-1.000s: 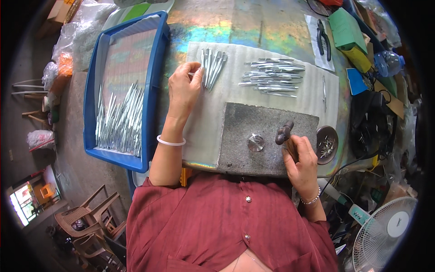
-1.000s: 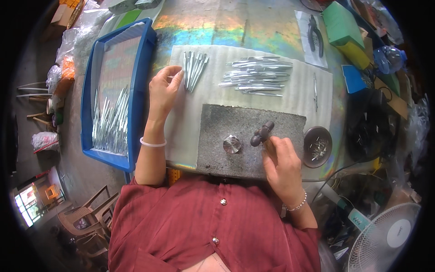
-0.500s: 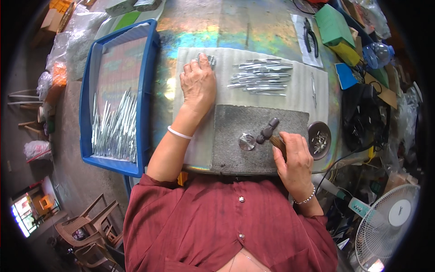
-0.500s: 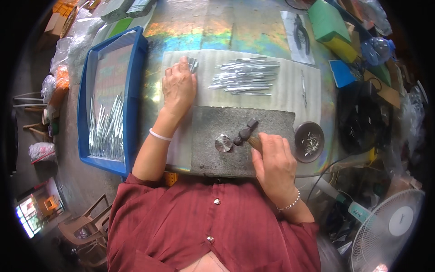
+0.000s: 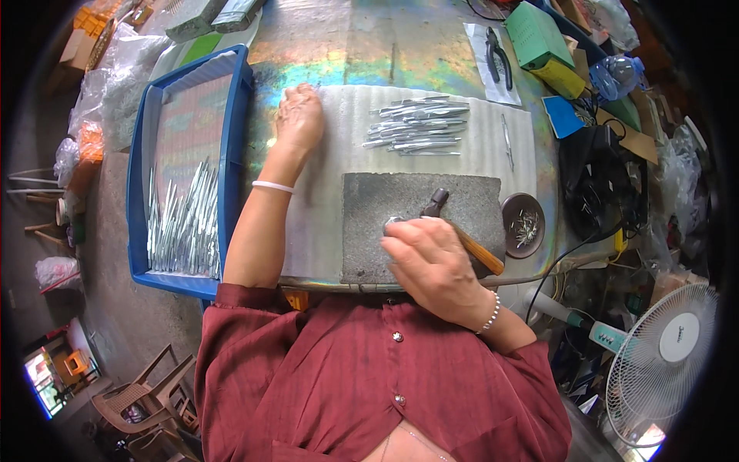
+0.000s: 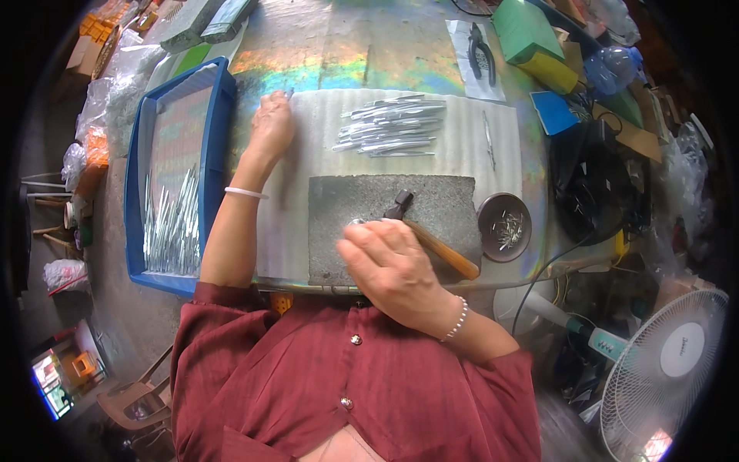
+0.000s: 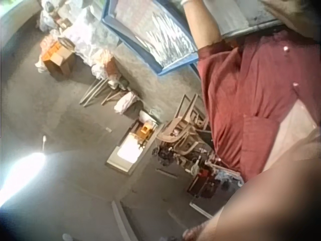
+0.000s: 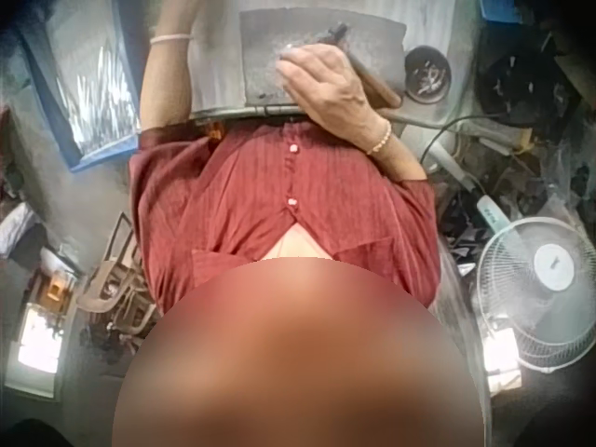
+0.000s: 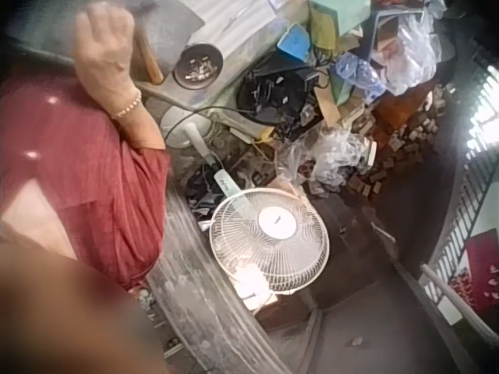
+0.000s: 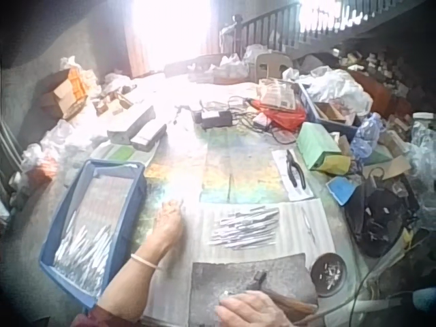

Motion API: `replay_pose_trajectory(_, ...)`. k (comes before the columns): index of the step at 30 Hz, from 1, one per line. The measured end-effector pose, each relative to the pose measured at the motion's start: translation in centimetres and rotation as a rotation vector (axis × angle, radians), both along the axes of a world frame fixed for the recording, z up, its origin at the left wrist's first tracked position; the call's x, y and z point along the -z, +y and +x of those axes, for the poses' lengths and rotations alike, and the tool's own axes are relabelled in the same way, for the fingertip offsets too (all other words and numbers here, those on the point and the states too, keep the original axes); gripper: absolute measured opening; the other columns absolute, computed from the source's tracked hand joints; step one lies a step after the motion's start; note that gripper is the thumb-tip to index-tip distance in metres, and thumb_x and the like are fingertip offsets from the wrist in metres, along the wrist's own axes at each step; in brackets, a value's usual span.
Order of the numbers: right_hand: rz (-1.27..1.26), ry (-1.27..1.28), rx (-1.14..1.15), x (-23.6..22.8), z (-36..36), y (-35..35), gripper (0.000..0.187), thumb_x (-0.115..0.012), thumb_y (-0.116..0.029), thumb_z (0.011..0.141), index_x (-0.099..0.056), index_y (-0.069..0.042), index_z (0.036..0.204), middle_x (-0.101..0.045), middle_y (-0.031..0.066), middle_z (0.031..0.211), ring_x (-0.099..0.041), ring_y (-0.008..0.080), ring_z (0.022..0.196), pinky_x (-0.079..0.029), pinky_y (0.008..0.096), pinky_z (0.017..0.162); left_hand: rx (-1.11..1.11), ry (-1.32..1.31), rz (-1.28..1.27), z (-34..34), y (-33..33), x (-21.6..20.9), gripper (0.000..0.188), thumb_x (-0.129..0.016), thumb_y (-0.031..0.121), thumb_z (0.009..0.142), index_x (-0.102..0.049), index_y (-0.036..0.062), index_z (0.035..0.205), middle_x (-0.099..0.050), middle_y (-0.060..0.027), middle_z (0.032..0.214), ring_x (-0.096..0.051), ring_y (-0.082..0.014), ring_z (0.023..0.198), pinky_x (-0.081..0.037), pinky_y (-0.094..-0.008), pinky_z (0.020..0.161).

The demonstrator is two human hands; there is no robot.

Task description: Hammering the ends of small metal rods on a metal block using a hammer and a punch tool.

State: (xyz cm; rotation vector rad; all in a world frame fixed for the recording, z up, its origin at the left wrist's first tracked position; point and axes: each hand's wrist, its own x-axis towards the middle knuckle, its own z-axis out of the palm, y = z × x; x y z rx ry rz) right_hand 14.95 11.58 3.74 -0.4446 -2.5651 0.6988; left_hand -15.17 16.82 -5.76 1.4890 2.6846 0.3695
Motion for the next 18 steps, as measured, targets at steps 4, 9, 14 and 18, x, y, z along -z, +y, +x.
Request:
replay_pose_trajectory(4, 0.199, -0.084, -0.109, 1.0, -1.4, -0.4, 0.025, -0.066, -0.008, 0.077, -0.062, -0.005, 0.101, -0.060, 0.0056, 0.111, -0.055, 0.0216, 0.108, -0.039, 0.0439, 0.099, -0.027, -0.128, 0.270, -1.2, -2.6, -0.8, 0.028, -0.046, 0.005, 0.088, -0.046, -0.0100, 0.112, -0.054, -0.0314, 0.106, -0.057, -0.0446, 0.099, -0.046, -0.0478, 0.087)
replay_pose_trajectory(9, 0.162, -0.088, -0.081, 0.7, -1.3, -0.1, 0.022, -0.065, -0.007, 0.077, -0.062, -0.005, 0.098, -0.061, 0.0056, 0.109, -0.055, 0.0227, 0.108, -0.038, 0.0441, 0.100, 0.044, -0.758, 0.755, 3.8, -6.1, -7.4, 0.021, -0.045, 0.003, 0.092, -0.042, -0.0015, 0.112, -0.061, -0.0112, 0.093, -0.062, -0.0148, 0.073, -0.052, -0.0278, 0.064)
replay_pose_trajectory(14, -0.026, 0.007, -0.107, -1.9, -0.4, 0.3, 0.024, -0.066, 0.001, 0.074, -0.061, -0.003, 0.097, -0.062, 0.0094, 0.102, -0.059, 0.0267, 0.098, -0.042, 0.0449, 0.093, 0.362, -0.833, 0.900, 10.2, -9.5, -9.2, 0.021, -0.046, 0.002, 0.096, -0.040, 0.0009, 0.116, -0.056, -0.0097, 0.093, -0.057, -0.0130, 0.074, -0.050, -0.0277, 0.066)
replay_pose_trajectory(18, -0.037, -0.004, -0.055, -3.2, 0.7, 0.0, 0.025, -0.066, 0.004, 0.074, -0.061, -0.001, 0.098, -0.063, 0.0121, 0.102, -0.060, 0.0292, 0.094, -0.046, 0.0441, 0.089, 0.500, -0.878, 0.892, 13.0, -10.5, -5.3, 0.031, -0.051, -0.006, 0.090, -0.039, 0.0029, 0.118, -0.054, -0.0112, 0.093, -0.057, -0.0177, 0.075, -0.050, -0.0300, 0.068)
